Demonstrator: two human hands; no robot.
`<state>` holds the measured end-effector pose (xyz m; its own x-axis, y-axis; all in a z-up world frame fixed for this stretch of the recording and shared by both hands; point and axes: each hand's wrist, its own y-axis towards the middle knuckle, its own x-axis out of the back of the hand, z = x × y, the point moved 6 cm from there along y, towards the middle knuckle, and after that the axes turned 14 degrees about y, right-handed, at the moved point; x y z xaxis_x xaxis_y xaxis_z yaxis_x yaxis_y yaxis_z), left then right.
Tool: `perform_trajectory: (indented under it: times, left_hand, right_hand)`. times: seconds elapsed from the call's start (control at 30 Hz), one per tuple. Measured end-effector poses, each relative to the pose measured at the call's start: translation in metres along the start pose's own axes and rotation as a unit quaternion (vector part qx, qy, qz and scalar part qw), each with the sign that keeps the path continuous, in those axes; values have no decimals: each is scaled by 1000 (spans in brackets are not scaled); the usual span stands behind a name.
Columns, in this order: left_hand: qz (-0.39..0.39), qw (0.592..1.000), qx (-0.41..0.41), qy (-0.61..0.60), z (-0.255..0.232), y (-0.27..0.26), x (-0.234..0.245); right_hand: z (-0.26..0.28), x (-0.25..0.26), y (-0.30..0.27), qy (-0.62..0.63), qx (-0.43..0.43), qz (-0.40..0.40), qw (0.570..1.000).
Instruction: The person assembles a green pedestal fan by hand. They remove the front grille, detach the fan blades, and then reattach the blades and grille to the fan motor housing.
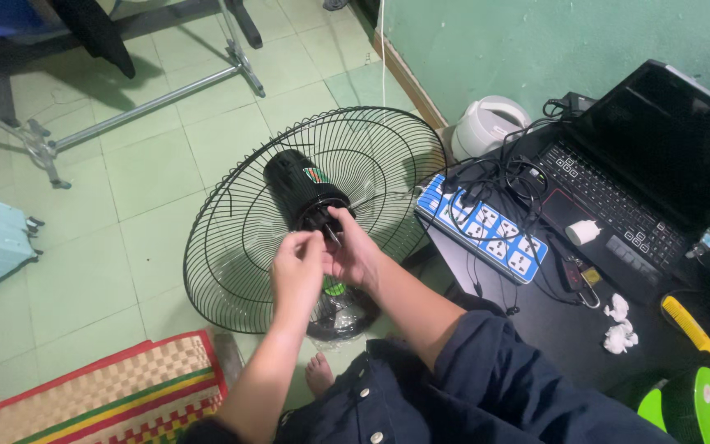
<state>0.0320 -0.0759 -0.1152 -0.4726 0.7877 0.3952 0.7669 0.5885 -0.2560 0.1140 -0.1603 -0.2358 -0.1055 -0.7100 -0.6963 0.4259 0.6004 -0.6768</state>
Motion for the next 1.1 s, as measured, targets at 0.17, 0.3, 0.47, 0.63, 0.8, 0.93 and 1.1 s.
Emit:
perform_trajectory:
  times: [0.17,0.3,0.47,0.63,0.8,0.93,1.1]
  left_hand:
    - [54,979,176,-85,64,43,-31]
    - [75,977,184,-79,80,51,-48]
    - [44,966,194,-165,86,56,-55]
    - [59,965,216,-138,84,59,-54]
    - [105,969,216,-52,78,52,-50]
    - [99,977,187,-27,74,50,-41]
    - [46,981,156,-105,78,49,-43]
  right_hand:
    - [9,13,7,-82,-17,-49,995]
    - [8,7,3,-109,-47,-12,993]
    - [9,0,-5,-120,-76,-27,989]
    - [3,-1,-7,-80,-113,-4,990]
    - [-7,-4,-4,-23,-101,55,993]
    - [-10,1,3,-5,-72,-22,997]
    - [-14,7,12,-13,-31,-40,999]
